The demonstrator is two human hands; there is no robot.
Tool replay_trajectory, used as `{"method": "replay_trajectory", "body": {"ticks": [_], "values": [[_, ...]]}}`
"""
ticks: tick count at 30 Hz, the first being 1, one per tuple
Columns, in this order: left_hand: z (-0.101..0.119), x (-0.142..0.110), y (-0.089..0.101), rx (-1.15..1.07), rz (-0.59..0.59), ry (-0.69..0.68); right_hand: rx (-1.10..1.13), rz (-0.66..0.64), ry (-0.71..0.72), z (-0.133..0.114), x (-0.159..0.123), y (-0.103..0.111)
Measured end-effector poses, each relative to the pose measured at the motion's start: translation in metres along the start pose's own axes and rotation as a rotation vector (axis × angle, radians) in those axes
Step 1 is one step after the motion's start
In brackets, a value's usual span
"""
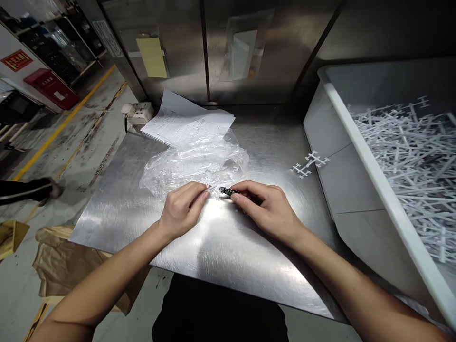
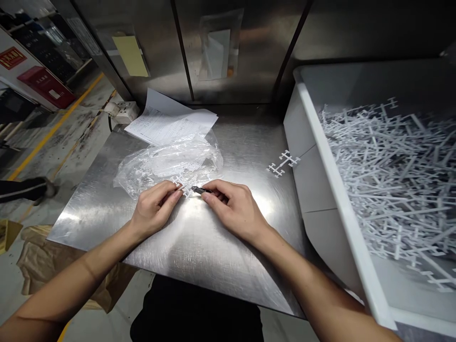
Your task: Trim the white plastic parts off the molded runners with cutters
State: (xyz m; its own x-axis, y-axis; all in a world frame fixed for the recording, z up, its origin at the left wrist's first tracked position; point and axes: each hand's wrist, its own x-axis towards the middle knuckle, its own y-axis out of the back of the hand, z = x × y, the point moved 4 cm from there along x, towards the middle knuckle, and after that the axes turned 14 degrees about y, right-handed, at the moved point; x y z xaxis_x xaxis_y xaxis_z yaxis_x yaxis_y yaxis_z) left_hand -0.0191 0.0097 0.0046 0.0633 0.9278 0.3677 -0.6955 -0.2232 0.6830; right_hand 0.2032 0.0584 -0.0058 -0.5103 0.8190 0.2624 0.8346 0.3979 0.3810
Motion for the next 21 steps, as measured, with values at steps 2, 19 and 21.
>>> {"method": "replay_trajectory", "body": {"ticks": [2,19,21], "values": [[0.0001,0.0,0.0022,0.063,0.042,-0.01,0.032,0.015,-0.023,0.0019,0.0006,0.001],[-0.0018,-0.0008,0.001,0.211,0.061,-0.079,0.084,0.053,-0.12,0.0032,0.0008,0.0059],[-0.0024,-0.0009,0.0017,0.213,0.068,-0.074,0.099,0.065,-0.078,0.0,0.0009,0.0063]]}}
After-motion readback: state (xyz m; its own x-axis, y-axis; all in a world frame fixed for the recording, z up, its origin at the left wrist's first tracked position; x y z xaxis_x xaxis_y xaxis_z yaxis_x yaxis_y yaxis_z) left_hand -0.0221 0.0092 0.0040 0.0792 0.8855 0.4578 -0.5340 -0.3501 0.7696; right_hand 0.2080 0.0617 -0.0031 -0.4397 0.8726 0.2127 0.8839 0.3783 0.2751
